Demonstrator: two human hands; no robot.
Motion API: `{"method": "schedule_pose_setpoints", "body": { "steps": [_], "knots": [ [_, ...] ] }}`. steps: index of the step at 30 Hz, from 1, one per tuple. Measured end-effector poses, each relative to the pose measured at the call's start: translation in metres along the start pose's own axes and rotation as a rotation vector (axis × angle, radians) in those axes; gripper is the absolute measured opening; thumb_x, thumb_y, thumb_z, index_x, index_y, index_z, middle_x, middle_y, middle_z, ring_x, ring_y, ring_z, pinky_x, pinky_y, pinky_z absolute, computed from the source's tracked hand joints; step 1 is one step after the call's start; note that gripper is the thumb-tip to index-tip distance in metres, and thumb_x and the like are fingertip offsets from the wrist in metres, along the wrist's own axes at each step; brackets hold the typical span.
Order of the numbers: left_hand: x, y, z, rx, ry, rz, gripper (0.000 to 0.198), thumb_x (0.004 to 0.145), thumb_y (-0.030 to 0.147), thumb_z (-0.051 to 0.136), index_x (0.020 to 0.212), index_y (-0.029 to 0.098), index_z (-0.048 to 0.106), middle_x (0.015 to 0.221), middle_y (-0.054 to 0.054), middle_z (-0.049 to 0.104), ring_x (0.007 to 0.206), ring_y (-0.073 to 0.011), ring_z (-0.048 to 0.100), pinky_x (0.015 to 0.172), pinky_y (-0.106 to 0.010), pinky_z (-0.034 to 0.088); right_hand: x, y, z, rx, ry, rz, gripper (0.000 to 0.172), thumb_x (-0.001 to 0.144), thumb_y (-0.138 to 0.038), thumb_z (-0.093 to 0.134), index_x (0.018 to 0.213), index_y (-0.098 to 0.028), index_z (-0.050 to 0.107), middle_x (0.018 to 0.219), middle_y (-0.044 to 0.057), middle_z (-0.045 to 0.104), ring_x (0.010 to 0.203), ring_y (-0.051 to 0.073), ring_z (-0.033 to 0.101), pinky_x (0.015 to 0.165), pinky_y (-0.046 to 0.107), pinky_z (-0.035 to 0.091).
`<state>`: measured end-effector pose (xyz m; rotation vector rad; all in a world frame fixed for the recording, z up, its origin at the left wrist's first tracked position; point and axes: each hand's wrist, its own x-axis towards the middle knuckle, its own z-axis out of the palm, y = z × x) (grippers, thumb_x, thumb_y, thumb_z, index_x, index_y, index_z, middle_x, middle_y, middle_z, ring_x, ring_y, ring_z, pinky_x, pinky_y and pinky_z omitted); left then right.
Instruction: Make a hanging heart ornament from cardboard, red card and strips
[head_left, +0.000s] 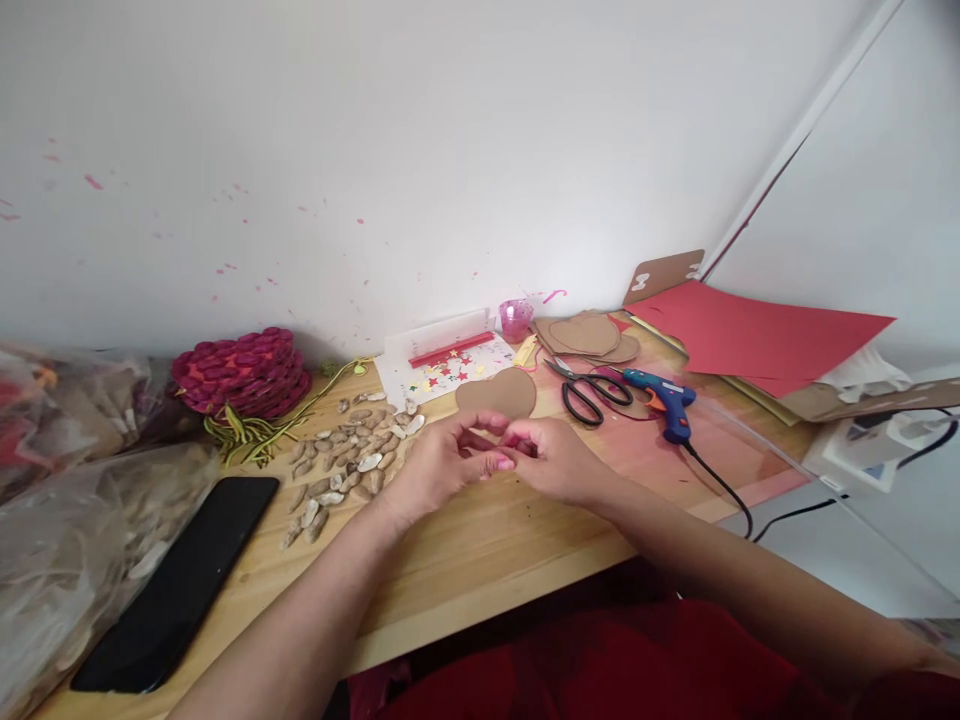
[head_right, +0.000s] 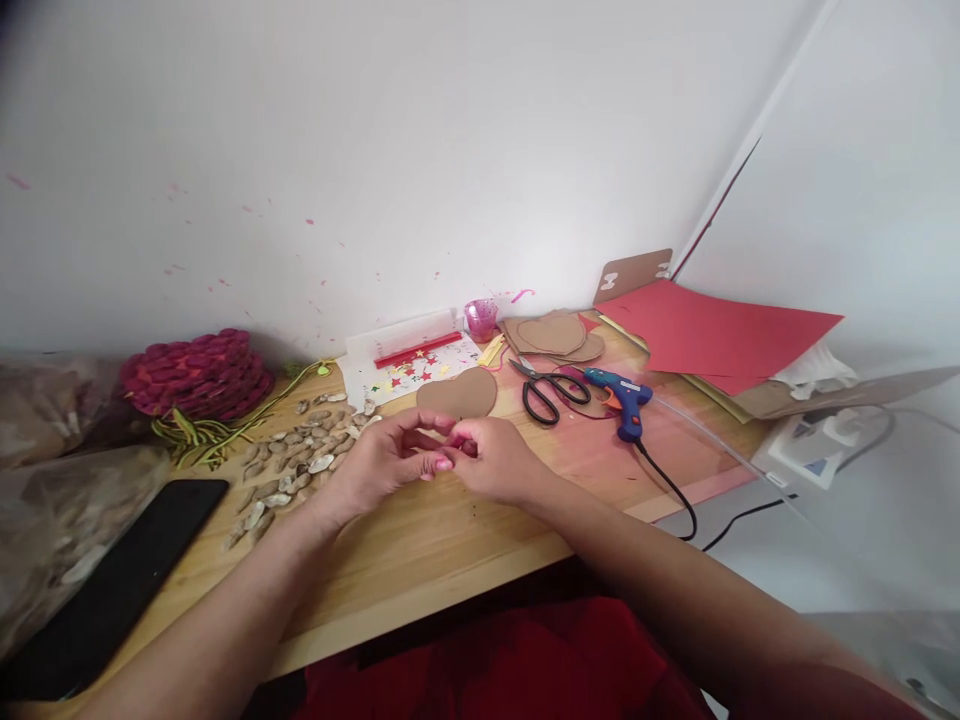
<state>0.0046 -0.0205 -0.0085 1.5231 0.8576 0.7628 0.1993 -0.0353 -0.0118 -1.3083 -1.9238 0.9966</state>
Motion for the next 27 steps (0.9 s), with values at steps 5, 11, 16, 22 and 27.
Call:
{"method": "schedule_pose_setpoints", "body": {
  "steps": [5, 11, 16, 22, 27],
  "knots": [
    [-0.001, 0.002, 0.002, 0.364, 0.064, 0.084, 0.013, 0.087, 0.024, 0.07, 0.098, 0.021, 0.076, 0.093, -0.002, 0.078, 0.082, -0.0166, 0.07, 0.077, -0.028, 0.051, 0.005, 0.001, -0.013, -0.04, -0.058, -0.01, 0.021, 0.089, -0.03, 0.062, 0.075, -0.016, 0.069, 0.066, -0.001, 0.061, 0.063, 0.012, 0.049, 0.056, 0.026, 0.032],
    [-0.004, 0.006, 0.0, 0.749, 0.074, 0.104, 0.014, 0.092, 0.021, 0.061, 0.084, 0.022, 0.072, 0.084, 0.001, 0.075, 0.076, -0.0151, 0.067, 0.071, -0.027, 0.046, 0.015, 0.002, -0.042, -0.195, -0.101, 0.043, 0.017, 0.089, -0.029, 0.065, 0.078, -0.016, 0.068, 0.068, -0.002, 0.06, 0.065, 0.013, 0.05, 0.058, 0.027, 0.032],
    [-0.004, 0.003, -0.001, 0.817, 0.066, 0.092, 0.016, 0.095, 0.024, 0.059, 0.087, 0.022, 0.071, 0.086, 0.001, 0.076, 0.077, -0.0159, 0.067, 0.07, -0.027, 0.046, 0.034, 0.008, -0.049, -0.377, 0.028, -0.008, 0.023, 0.092, -0.036, 0.065, 0.078, -0.018, 0.067, 0.073, 0.0, 0.062, 0.068, 0.015, 0.053, 0.062, 0.029, 0.034],
    [-0.001, -0.004, -0.005, 0.858, 0.096, 0.114, 0.018, 0.096, 0.021, 0.057, 0.1, 0.023, 0.075, 0.101, -0.001, 0.079, 0.09, -0.0184, 0.072, 0.08, -0.028, 0.05, 0.056, 0.02, -0.039, -0.492, 0.137, -0.252, 0.019, 0.089, -0.024, 0.073, 0.075, -0.018, 0.063, 0.089, 0.007, 0.069, 0.091, 0.021, 0.059, 0.086, 0.035, 0.04],
    [-0.001, -0.005, -0.005, 0.87, 0.1, 0.123, 0.019, 0.096, 0.022, 0.059, 0.103, 0.023, 0.076, 0.104, -0.001, 0.08, 0.094, -0.0203, 0.074, 0.083, -0.03, 0.053, 0.059, 0.026, -0.034, -0.469, 0.156, -0.195, 0.014, 0.09, -0.021, 0.072, 0.08, -0.017, 0.064, 0.085, 0.007, 0.068, 0.092, 0.023, 0.059, 0.084, 0.035, 0.04]
  ]
}}
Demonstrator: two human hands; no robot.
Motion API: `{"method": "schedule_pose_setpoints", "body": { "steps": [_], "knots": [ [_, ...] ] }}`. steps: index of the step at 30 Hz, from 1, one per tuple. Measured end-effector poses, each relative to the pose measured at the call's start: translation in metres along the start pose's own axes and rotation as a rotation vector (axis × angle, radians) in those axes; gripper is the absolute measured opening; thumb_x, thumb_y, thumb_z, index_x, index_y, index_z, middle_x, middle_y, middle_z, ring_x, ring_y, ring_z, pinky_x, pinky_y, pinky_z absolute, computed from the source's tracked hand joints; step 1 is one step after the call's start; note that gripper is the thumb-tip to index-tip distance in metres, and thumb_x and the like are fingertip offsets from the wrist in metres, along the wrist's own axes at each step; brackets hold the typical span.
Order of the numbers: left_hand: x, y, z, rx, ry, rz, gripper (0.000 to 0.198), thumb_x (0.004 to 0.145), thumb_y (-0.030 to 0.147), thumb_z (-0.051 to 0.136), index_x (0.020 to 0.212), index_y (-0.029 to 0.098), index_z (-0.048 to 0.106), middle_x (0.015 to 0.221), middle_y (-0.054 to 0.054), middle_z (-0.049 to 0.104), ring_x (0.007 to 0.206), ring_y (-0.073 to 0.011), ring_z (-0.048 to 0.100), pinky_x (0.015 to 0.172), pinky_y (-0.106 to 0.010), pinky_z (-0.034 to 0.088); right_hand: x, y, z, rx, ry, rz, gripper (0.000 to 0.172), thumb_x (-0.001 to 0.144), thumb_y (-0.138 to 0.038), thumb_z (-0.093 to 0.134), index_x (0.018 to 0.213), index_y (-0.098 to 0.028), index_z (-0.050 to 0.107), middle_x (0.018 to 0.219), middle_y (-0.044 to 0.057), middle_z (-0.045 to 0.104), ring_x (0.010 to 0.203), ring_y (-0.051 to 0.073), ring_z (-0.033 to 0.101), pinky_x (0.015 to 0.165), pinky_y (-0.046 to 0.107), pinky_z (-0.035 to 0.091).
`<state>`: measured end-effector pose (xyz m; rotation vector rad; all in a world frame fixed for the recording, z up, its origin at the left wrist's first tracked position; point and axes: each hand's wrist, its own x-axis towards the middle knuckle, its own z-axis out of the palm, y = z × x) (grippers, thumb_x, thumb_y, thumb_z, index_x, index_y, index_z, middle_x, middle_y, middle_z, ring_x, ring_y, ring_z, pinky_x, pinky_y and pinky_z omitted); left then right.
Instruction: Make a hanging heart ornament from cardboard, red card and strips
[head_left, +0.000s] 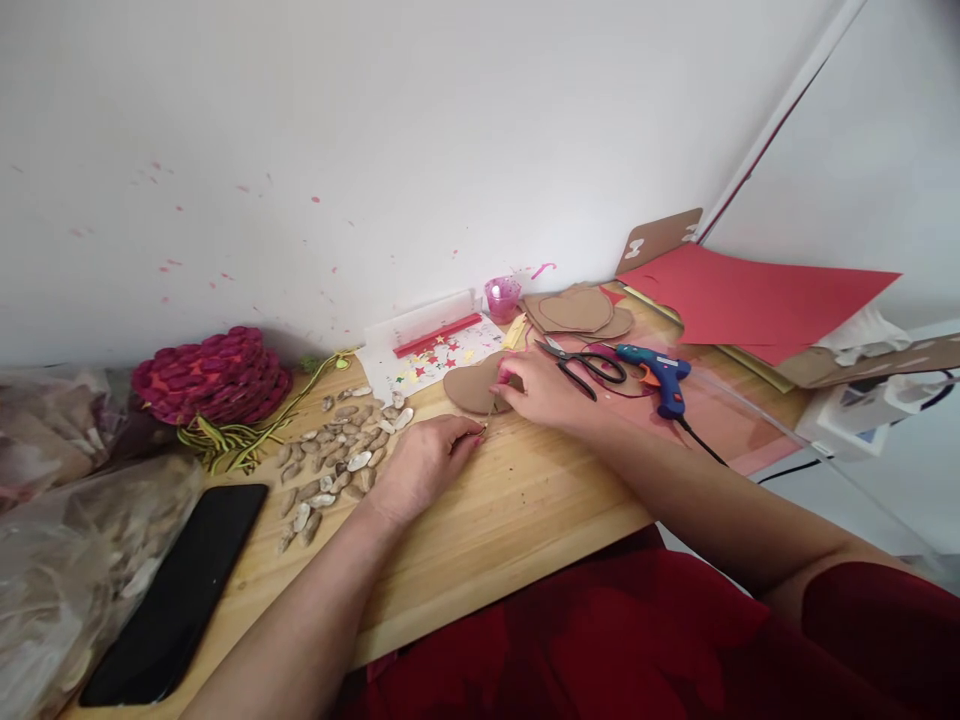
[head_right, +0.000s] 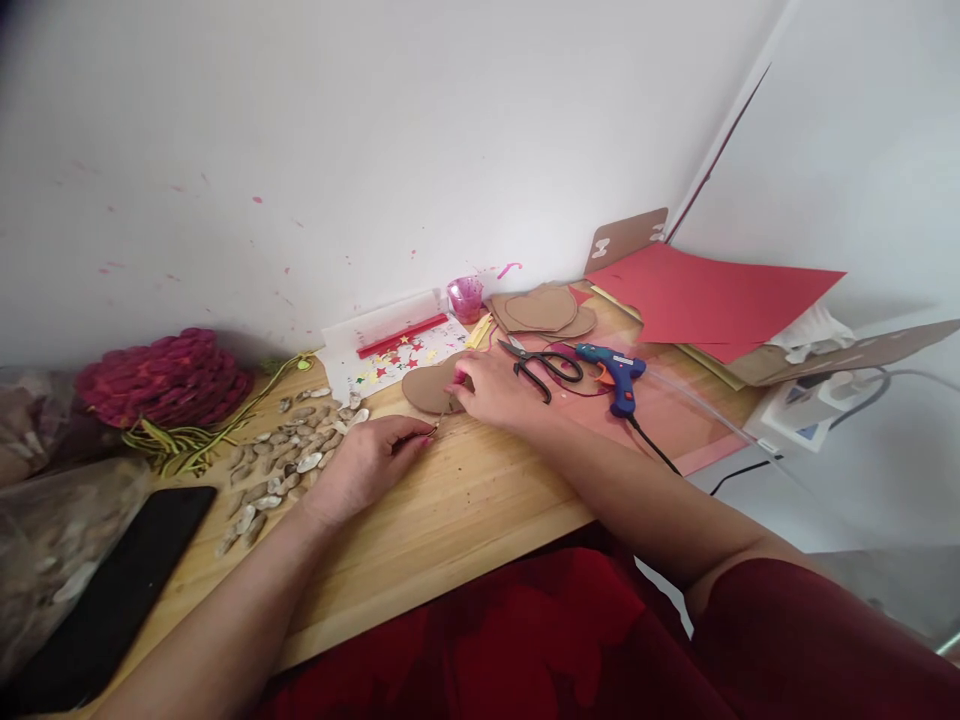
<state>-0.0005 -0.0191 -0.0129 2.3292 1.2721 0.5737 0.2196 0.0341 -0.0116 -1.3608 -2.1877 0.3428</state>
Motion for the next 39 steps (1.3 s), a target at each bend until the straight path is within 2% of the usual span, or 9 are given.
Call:
{"method": "schedule_pose_setpoints", "body": {
  "steps": [6, 11, 15, 18, 22, 24, 30, 36, 39],
  "knots": [
    [-0.003, 0.001, 0.0, -0.083, -0.047, 0.044, 0.02, 0.097, 0.028, 0.06, 0.107, 0.024, 0.077, 0.106, -0.002, 0.08, 0.095, -0.0193, 0.074, 0.084, -0.029, 0.053, -0.006, 0.003, 0.006, 0.059, 0.012, -0.037, 0.014, 0.09, -0.022, 0.07, 0.079, -0.017, 0.062, 0.078, 0.005, 0.065, 0.082, 0.02, 0.056, 0.077, 0.032, 0.039],
    [-0.002, 0.001, -0.005, -0.163, -0.094, 0.081, 0.015, 0.095, 0.027, 0.063, 0.097, 0.022, 0.077, 0.09, -0.001, 0.079, 0.079, -0.016, 0.07, 0.072, -0.026, 0.05, -0.009, 0.007, 0.008, 0.168, 0.008, -0.011, 0.016, 0.091, -0.028, 0.066, 0.078, -0.018, 0.063, 0.075, 0.004, 0.067, 0.073, 0.018, 0.056, 0.07, 0.031, 0.039],
    [0.002, -0.001, -0.011, -0.164, 0.063, 0.021, 0.016, 0.097, 0.027, 0.059, 0.094, 0.02, 0.073, 0.087, -0.001, 0.075, 0.077, -0.0156, 0.065, 0.072, -0.027, 0.046, -0.012, 0.004, 0.004, 0.276, 0.069, -0.057, 0.016, 0.091, -0.031, 0.063, 0.081, -0.018, 0.065, 0.086, 0.006, 0.073, 0.08, 0.019, 0.061, 0.077, 0.032, 0.043],
    [0.005, -0.006, -0.013, -0.147, 0.107, -0.056, 0.019, 0.099, 0.03, 0.054, 0.095, 0.02, 0.07, 0.087, -0.002, 0.073, 0.077, -0.0163, 0.063, 0.072, -0.028, 0.045, -0.016, -0.004, -0.004, 0.385, -0.079, -0.072, 0.019, 0.091, -0.035, 0.064, 0.083, -0.018, 0.066, 0.081, 0.004, 0.072, 0.075, 0.016, 0.062, 0.073, 0.03, 0.044],
    [0.006, -0.012, -0.013, -0.116, 0.026, -0.08, 0.022, 0.101, 0.032, 0.05, 0.097, 0.02, 0.068, 0.09, -0.003, 0.072, 0.081, -0.0176, 0.063, 0.075, -0.029, 0.045, -0.021, -0.012, -0.011, 0.641, -0.453, 0.013, 0.023, 0.092, -0.04, 0.063, 0.083, -0.018, 0.063, 0.075, 0.002, 0.072, 0.064, 0.014, 0.064, 0.062, 0.026, 0.045],
    [0.006, -0.013, -0.013, -0.109, 0.017, -0.082, 0.022, 0.101, 0.032, 0.05, 0.097, 0.02, 0.068, 0.09, -0.003, 0.071, 0.082, -0.0179, 0.062, 0.076, -0.03, 0.045, -0.021, -0.013, -0.012, 0.77, -0.527, 0.072, 0.026, 0.092, -0.042, 0.062, 0.082, -0.018, 0.059, 0.073, 0.002, 0.071, 0.059, 0.013, 0.064, 0.058, 0.025, 0.047],
    [0.006, -0.012, -0.014, -0.086, 0.011, -0.073, 0.02, 0.101, 0.029, 0.049, 0.097, 0.021, 0.066, 0.091, -0.003, 0.07, 0.082, -0.0183, 0.062, 0.077, -0.03, 0.045, -0.018, -0.01, -0.013, 0.613, -0.312, 0.0, 0.021, 0.09, -0.036, 0.065, 0.08, -0.018, 0.064, 0.075, 0.003, 0.072, 0.068, 0.013, 0.063, 0.061, 0.025, 0.044],
    [0.006, -0.015, -0.012, -0.078, 0.01, -0.062, 0.02, 0.1, 0.029, 0.049, 0.099, 0.021, 0.067, 0.094, -0.004, 0.072, 0.085, -0.0192, 0.065, 0.08, -0.031, 0.047, -0.022, -0.018, -0.014, 0.801, -0.608, 0.021, 0.022, 0.093, -0.038, 0.061, 0.083, -0.019, 0.061, 0.077, 0.002, 0.071, 0.065, 0.014, 0.067, 0.06, 0.026, 0.048],
    [0.005, -0.014, -0.011, -0.049, 0.03, -0.045, 0.019, 0.1, 0.029, 0.05, 0.097, 0.02, 0.067, 0.091, -0.004, 0.072, 0.083, -0.0189, 0.064, 0.077, -0.031, 0.047, -0.019, -0.012, -0.011, 0.785, -0.335, 0.069, 0.023, 0.091, -0.039, 0.063, 0.081, -0.018, 0.06, 0.076, 0.002, 0.068, 0.063, 0.013, 0.064, 0.059, 0.026, 0.046]
  ]
}}
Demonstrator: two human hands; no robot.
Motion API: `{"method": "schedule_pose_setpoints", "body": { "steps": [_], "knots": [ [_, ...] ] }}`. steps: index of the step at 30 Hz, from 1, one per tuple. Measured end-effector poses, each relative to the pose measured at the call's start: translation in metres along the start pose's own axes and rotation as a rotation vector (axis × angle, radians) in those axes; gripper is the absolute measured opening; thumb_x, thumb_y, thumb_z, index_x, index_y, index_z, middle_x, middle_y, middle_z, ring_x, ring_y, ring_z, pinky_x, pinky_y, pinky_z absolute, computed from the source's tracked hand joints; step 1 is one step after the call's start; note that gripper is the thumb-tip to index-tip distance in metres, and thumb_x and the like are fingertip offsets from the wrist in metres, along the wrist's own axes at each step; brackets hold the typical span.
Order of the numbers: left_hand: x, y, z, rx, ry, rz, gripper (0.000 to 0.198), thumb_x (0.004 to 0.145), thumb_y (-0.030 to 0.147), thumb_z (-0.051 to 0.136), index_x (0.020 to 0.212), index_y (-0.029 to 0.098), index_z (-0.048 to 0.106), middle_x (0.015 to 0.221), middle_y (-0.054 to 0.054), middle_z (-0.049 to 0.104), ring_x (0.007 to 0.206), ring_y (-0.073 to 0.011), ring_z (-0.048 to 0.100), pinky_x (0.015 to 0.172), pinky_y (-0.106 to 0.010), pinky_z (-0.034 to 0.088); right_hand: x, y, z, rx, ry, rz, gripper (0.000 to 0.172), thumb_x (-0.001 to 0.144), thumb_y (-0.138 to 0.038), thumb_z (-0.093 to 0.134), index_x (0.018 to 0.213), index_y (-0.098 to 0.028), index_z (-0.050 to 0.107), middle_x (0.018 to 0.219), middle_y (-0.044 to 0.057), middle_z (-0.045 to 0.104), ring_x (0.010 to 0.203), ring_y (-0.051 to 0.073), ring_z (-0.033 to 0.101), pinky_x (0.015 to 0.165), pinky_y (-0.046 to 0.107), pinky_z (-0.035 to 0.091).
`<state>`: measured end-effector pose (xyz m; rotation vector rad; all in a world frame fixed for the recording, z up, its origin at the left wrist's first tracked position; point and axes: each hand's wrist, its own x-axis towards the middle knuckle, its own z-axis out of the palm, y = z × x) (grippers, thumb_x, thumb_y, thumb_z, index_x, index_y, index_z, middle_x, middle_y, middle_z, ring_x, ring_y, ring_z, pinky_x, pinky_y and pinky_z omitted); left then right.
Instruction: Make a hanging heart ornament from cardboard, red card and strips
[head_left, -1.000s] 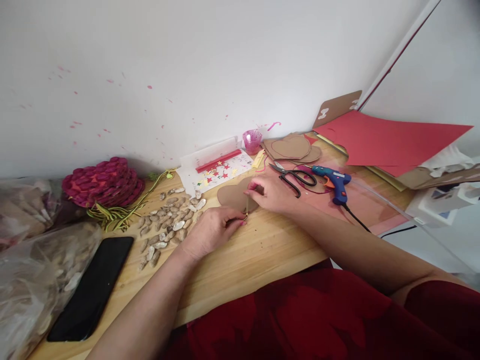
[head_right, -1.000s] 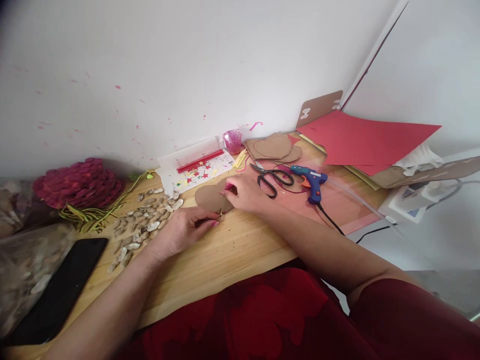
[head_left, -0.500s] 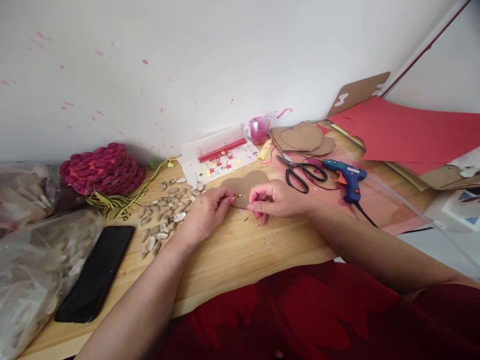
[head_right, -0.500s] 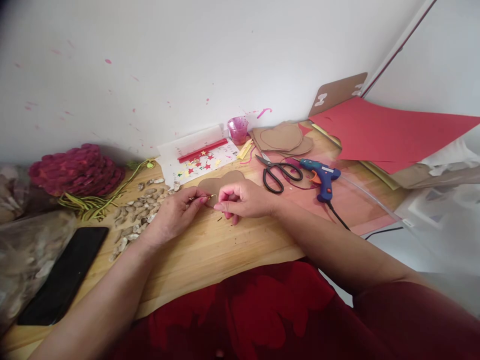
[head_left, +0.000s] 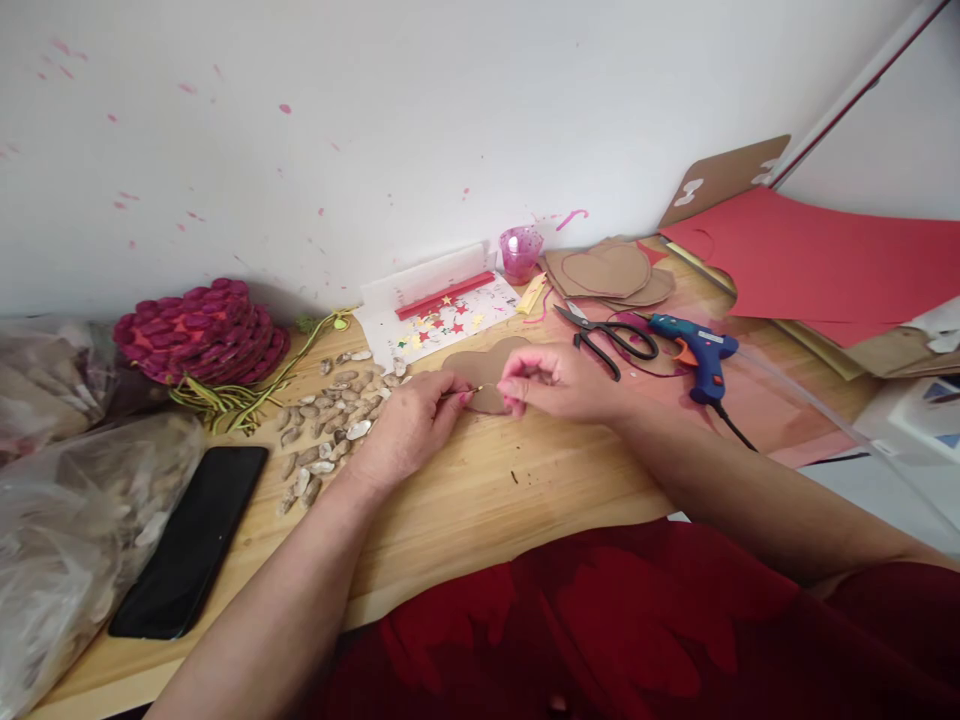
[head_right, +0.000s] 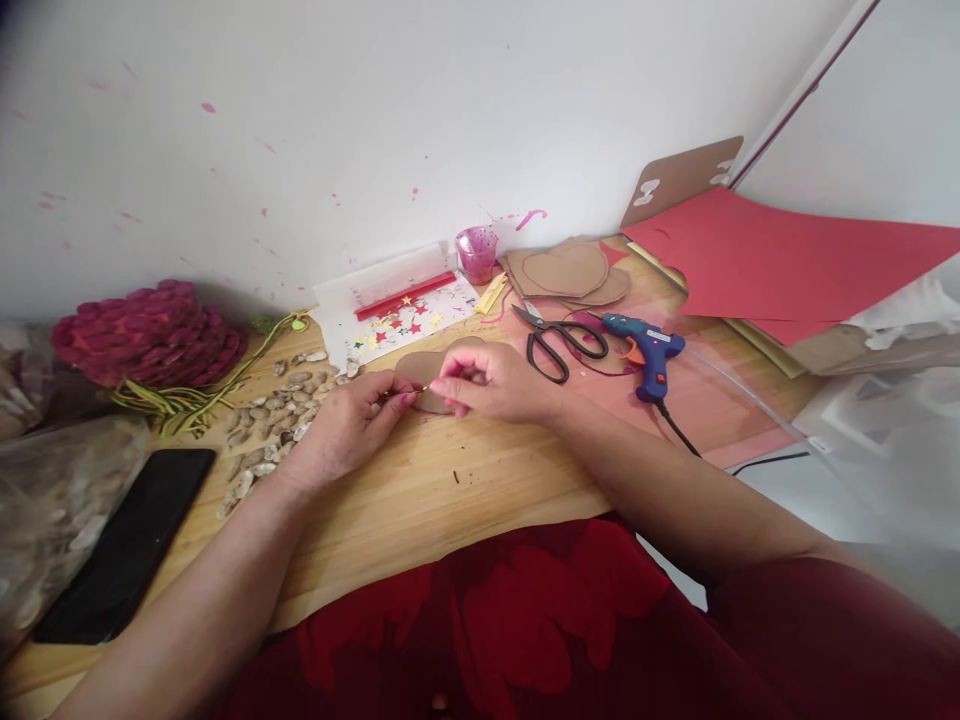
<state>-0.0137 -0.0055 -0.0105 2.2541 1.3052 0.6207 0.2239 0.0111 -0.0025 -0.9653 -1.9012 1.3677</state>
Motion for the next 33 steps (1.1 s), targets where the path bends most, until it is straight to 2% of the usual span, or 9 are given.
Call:
{"method": "schedule_pose_setpoints", "body": {
  "steps": [3, 6, 10, 15, 20, 22, 25, 29, 33],
  "knots": [
    [-0.003, 0.006, 0.0, 0.007, 0.04, 0.076, 0.015, 0.098, 0.027, 0.054, 0.094, 0.019, 0.066, 0.09, -0.005, 0.071, 0.083, -0.0186, 0.064, 0.077, -0.031, 0.048, 0.005, 0.007, -0.007, -0.218, 0.256, -0.081, 0.023, 0.09, -0.037, 0.065, 0.077, -0.018, 0.063, 0.074, 0.0, 0.065, 0.063, 0.012, 0.055, 0.057, 0.026, 0.039],
    [-0.008, 0.017, 0.0, 0.02, 0.013, 0.187, 0.012, 0.098, 0.025, 0.057, 0.093, 0.019, 0.066, 0.089, -0.005, 0.07, 0.084, -0.018, 0.064, 0.077, -0.03, 0.048, 0.008, 0.011, -0.011, -0.316, 0.33, -0.06, 0.025, 0.09, -0.036, 0.064, 0.072, -0.019, 0.061, 0.071, 0.0, 0.063, 0.059, 0.011, 0.048, 0.055, 0.027, 0.034],
    [-0.013, 0.024, 0.006, 0.086, -0.082, 0.298, 0.015, 0.1, 0.025, 0.054, 0.098, 0.02, 0.069, 0.088, -0.003, 0.072, 0.08, -0.0166, 0.066, 0.072, -0.028, 0.048, 0.01, 0.015, -0.01, -0.461, 0.325, -0.085, 0.024, 0.088, -0.035, 0.07, 0.072, -0.019, 0.062, 0.071, 0.002, 0.064, 0.068, 0.015, 0.053, 0.064, 0.03, 0.038],
    [-0.015, 0.022, 0.013, 0.087, -0.126, 0.319, 0.023, 0.103, 0.032, 0.053, 0.107, 0.022, 0.072, 0.096, -0.006, 0.075, 0.084, -0.0178, 0.069, 0.074, -0.029, 0.051, 0.012, 0.021, -0.006, -0.581, 0.259, -0.073, 0.02, 0.087, -0.032, 0.074, 0.076, -0.018, 0.065, 0.076, 0.004, 0.069, 0.075, 0.018, 0.055, 0.069, 0.031, 0.037],
    [-0.015, 0.031, 0.003, -0.007, -0.3, 0.369, 0.033, 0.103, 0.042, 0.053, 0.09, 0.022, 0.075, 0.083, -0.004, 0.071, 0.077, -0.0159, 0.066, 0.071, -0.028, 0.048, 0.013, 0.026, -0.005, -0.602, 0.237, -0.14, 0.022, 0.088, -0.033, 0.073, 0.075, -0.018, 0.064, 0.076, 0.004, 0.07, 0.076, 0.019, 0.056, 0.073, 0.032, 0.038],
    [-0.015, 0.034, 0.0, -0.029, -0.317, 0.379, 0.035, 0.1, 0.046, 0.057, 0.084, 0.021, 0.075, 0.079, -0.003, 0.069, 0.073, -0.0151, 0.064, 0.068, -0.028, 0.047, 0.014, 0.027, -0.005, -0.61, 0.238, -0.168, 0.022, 0.088, -0.033, 0.074, 0.075, -0.018, 0.065, 0.077, 0.004, 0.07, 0.076, 0.019, 0.057, 0.074, 0.033, 0.038],
    [-0.013, 0.031, 0.001, -0.01, -0.201, 0.361, 0.036, 0.1, 0.045, 0.058, 0.077, 0.02, 0.07, 0.073, -0.003, 0.066, 0.071, -0.0158, 0.061, 0.066, -0.028, 0.045, 0.015, 0.028, -0.004, -0.611, 0.245, -0.165, 0.021, 0.086, -0.032, 0.075, 0.075, -0.019, 0.065, 0.077, 0.004, 0.071, 0.077, 0.019, 0.057, 0.076, 0.033, 0.038],
    [-0.009, 0.02, 0.011, 0.012, 0.072, 0.244, 0.021, 0.099, 0.036, 0.06, 0.09, 0.019, 0.069, 0.088, -0.005, 0.068, 0.084, -0.0183, 0.063, 0.078, -0.03, 0.049, 0.016, 0.027, -0.002, -0.599, 0.257, -0.145, 0.02, 0.086, -0.03, 0.075, 0.073, -0.019, 0.063, 0.077, 0.004, 0.07, 0.078, 0.019, 0.058, 0.076, 0.033, 0.039],
    [-0.005, 0.014, 0.02, 0.042, 0.14, 0.241, 0.01, 0.096, 0.028, 0.066, 0.102, 0.02, 0.067, 0.101, -0.005, 0.071, 0.097, -0.0197, 0.064, 0.089, -0.032, 0.05, 0.017, 0.027, 0.0, -0.604, 0.276, -0.151, 0.019, 0.085, -0.027, 0.074, 0.072, -0.02, 0.063, 0.075, 0.003, 0.069, 0.077, 0.019, 0.057, 0.075, 0.033, 0.038]
  ]
}}
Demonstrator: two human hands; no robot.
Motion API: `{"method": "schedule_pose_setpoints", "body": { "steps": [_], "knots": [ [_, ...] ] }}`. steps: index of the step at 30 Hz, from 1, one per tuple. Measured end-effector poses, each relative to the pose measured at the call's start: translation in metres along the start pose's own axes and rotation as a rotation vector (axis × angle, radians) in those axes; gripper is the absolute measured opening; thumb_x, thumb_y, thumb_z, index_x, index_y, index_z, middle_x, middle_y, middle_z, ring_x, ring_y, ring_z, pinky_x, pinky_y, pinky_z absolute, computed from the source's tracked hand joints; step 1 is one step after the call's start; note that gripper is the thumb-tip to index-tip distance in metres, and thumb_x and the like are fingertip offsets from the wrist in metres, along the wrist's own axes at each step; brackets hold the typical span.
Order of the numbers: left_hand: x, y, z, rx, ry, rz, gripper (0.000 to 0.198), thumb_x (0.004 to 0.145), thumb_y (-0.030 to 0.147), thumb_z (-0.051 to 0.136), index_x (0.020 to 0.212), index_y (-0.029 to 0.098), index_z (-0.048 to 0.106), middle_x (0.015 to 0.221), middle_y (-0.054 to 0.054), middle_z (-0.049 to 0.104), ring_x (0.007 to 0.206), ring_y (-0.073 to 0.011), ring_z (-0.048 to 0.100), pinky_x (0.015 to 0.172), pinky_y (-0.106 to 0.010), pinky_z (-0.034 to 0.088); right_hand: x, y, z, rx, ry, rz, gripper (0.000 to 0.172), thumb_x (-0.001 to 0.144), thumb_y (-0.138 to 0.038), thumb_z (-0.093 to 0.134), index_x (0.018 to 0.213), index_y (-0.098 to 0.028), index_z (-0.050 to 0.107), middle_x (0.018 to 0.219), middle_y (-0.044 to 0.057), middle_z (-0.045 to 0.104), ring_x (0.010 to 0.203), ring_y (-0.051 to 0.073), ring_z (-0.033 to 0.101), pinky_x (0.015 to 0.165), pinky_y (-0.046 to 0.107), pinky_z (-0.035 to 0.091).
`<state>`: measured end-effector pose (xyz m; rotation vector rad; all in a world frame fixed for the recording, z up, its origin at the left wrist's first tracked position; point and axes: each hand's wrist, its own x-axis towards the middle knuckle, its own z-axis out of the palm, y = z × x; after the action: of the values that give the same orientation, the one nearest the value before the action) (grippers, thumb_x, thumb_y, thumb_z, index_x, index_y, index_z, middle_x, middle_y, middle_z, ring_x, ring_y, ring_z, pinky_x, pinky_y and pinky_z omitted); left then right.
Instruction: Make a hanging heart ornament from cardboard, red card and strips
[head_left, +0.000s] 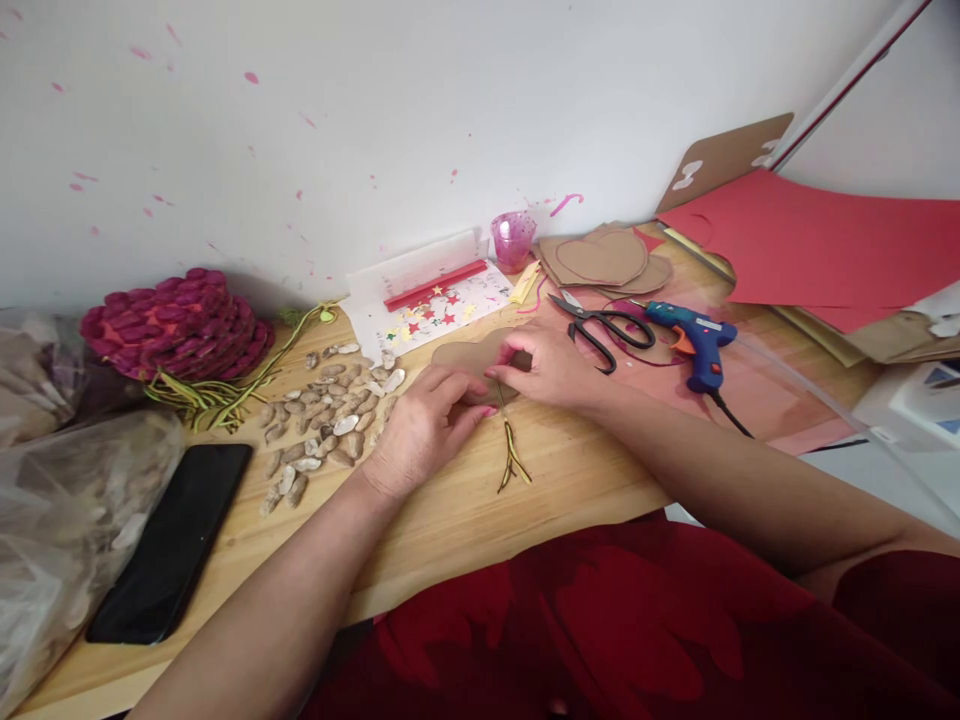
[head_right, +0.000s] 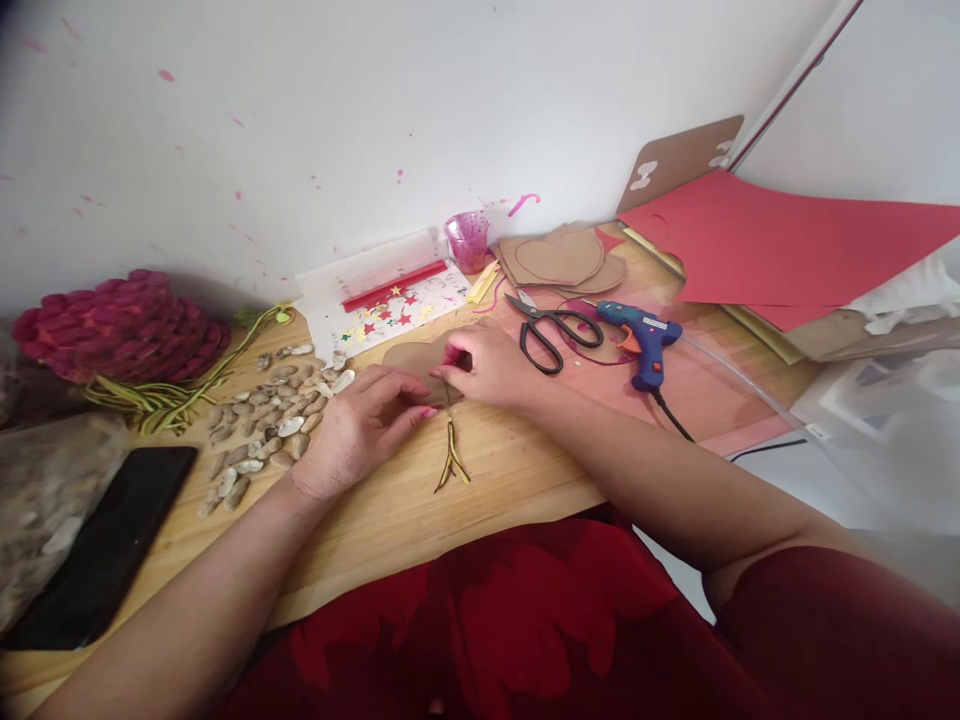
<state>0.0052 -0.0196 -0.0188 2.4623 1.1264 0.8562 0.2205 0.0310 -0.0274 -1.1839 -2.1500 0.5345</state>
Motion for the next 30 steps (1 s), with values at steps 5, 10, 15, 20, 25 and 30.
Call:
{"method": "schedule_pose_setpoints", "body": {
  "steps": [5, 10, 15, 20, 25, 30],
  "knots": [
    [0.0, 0.0, 0.007, 0.035, -0.035, 0.048, 0.031, 0.092, 0.032, 0.073, 0.117, 0.018, 0.064, 0.111, -0.008, 0.071, 0.103, -0.0233, 0.064, 0.092, -0.037, 0.053, 0.001, 0.001, 0.002, 0.019, 0.019, -0.017, 0.018, 0.086, -0.024, 0.073, 0.071, -0.019, 0.063, 0.074, 0.002, 0.068, 0.075, 0.017, 0.056, 0.074, 0.032, 0.038],
    [-0.001, -0.001, 0.008, 0.093, -0.068, 0.116, 0.046, 0.089, 0.036, 0.075, 0.128, 0.017, 0.06, 0.12, -0.012, 0.069, 0.108, -0.0269, 0.063, 0.096, -0.043, 0.054, 0.001, 0.001, 0.003, 0.024, 0.03, -0.026, 0.02, 0.085, -0.024, 0.075, 0.07, -0.019, 0.062, 0.073, 0.001, 0.068, 0.072, 0.017, 0.055, 0.072, 0.032, 0.038],
    [-0.003, -0.003, 0.008, 0.107, -0.095, 0.133, 0.044, 0.091, 0.038, 0.073, 0.129, 0.018, 0.062, 0.121, -0.011, 0.068, 0.11, -0.0279, 0.062, 0.096, -0.044, 0.055, 0.001, 0.002, 0.004, 0.018, 0.038, -0.021, 0.019, 0.084, -0.024, 0.076, 0.071, -0.019, 0.063, 0.073, 0.002, 0.068, 0.075, 0.017, 0.056, 0.072, 0.032, 0.038],
    [-0.004, -0.004, 0.008, 0.093, -0.1, 0.134, 0.04, 0.092, 0.041, 0.071, 0.125, 0.018, 0.068, 0.118, -0.012, 0.067, 0.108, -0.0272, 0.063, 0.094, -0.044, 0.056, 0.002, 0.002, 0.005, 0.021, 0.036, -0.011, 0.017, 0.083, -0.023, 0.076, 0.073, -0.018, 0.063, 0.076, 0.002, 0.069, 0.076, 0.018, 0.057, 0.074, 0.032, 0.039],
    [-0.003, -0.005, 0.009, 0.083, -0.113, 0.153, 0.036, 0.093, 0.039, 0.069, 0.123, 0.018, 0.07, 0.125, -0.013, 0.067, 0.115, -0.0282, 0.063, 0.098, -0.046, 0.056, 0.003, 0.004, 0.008, 0.016, 0.045, -0.028, 0.016, 0.083, -0.022, 0.077, 0.073, -0.018, 0.065, 0.077, 0.003, 0.07, 0.079, 0.019, 0.059, 0.076, 0.033, 0.041],
    [-0.002, -0.005, 0.009, 0.099, -0.138, 0.2, 0.036, 0.095, 0.036, 0.068, 0.126, 0.018, 0.069, 0.127, -0.011, 0.07, 0.121, -0.0285, 0.06, 0.104, -0.047, 0.054, 0.003, 0.005, 0.012, 0.009, 0.083, -0.025, 0.017, 0.085, -0.029, 0.078, 0.078, -0.019, 0.066, 0.082, 0.005, 0.069, 0.083, 0.021, 0.06, 0.079, 0.035, 0.044]
  ]
}}
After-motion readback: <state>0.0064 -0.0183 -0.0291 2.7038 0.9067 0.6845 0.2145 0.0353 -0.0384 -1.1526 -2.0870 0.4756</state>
